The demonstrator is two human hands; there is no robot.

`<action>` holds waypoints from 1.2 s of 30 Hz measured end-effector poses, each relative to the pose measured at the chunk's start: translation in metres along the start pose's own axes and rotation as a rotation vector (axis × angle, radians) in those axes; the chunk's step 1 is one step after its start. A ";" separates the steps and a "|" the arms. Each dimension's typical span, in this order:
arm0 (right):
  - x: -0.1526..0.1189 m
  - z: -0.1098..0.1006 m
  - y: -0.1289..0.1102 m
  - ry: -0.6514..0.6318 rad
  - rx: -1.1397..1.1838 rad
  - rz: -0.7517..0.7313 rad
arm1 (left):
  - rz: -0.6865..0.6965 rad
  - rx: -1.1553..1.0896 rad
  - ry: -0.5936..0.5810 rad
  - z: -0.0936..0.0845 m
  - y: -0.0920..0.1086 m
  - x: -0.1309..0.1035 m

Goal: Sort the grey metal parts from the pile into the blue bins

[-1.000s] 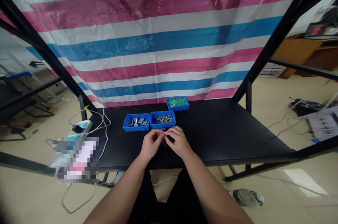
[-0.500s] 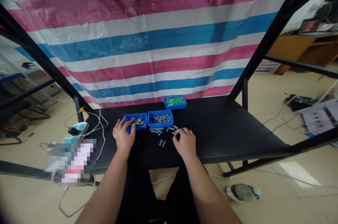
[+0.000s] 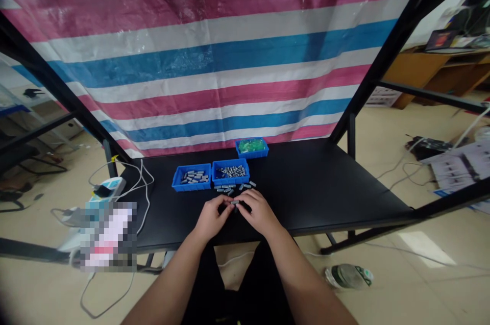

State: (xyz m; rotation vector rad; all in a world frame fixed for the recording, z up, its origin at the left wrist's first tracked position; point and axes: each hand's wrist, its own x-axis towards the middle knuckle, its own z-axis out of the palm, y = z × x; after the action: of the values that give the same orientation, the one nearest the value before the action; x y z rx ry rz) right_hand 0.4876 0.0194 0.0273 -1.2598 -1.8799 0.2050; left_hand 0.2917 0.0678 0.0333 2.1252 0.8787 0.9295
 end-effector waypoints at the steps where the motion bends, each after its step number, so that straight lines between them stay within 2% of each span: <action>1: 0.000 0.000 0.001 0.013 -0.025 0.009 | -0.003 0.015 0.051 -0.002 -0.002 0.000; 3: 0.000 0.000 0.005 0.114 -0.118 0.076 | -0.004 0.075 0.231 -0.010 -0.007 0.002; 6: 0.000 0.004 0.017 0.318 -0.279 0.288 | -0.020 0.238 0.544 -0.034 -0.014 0.009; 8: 0.001 0.008 0.027 0.375 -0.347 0.418 | -0.096 0.392 0.668 -0.052 -0.017 0.016; 10: 0.003 0.011 0.034 0.352 -0.408 0.502 | -0.243 0.544 0.730 -0.067 -0.020 0.021; 12: 0.006 0.014 0.037 0.299 -0.473 0.557 | -0.366 0.629 0.738 -0.076 -0.020 0.022; 14: 0.010 0.015 0.038 0.242 -0.517 0.597 | -0.402 0.650 0.734 -0.078 -0.019 0.019; 16: 0.012 0.014 0.036 0.221 -0.524 0.620 | -0.362 0.640 0.749 -0.074 -0.016 0.011; 19: 0.013 0.012 0.033 0.281 -0.421 0.590 | -0.166 0.540 0.671 -0.058 -0.010 -0.001; 21: 0.010 0.010 0.029 0.342 -0.283 0.556 | -0.023 0.414 0.508 -0.047 -0.007 -0.007; 23: 0.007 0.009 0.023 0.354 -0.155 0.527 | 0.035 0.315 0.334 -0.038 -0.007 -0.011; 26: 0.002 0.007 0.013 0.246 -0.083 0.471 | -0.019 0.251 0.193 -0.033 -0.012 -0.016; 30: 0.005 0.003 0.005 0.063 -0.127 0.400 | -0.094 0.214 0.181 -0.036 -0.018 -0.025; 34: 0.031 0.007 -0.005 -0.042 -0.007 0.303 | -0.077 0.174 0.120 -0.038 -0.015 -0.030; 36: 0.050 0.015 -0.012 -0.021 0.154 0.283 | -0.062 0.161 0.082 -0.039 -0.013 -0.030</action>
State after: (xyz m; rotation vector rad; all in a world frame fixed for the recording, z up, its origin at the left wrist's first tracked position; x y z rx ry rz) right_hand 0.4614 0.0589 0.0517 -1.4164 -1.6630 0.5044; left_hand 0.2412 0.0633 0.0337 2.1943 1.0868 0.9474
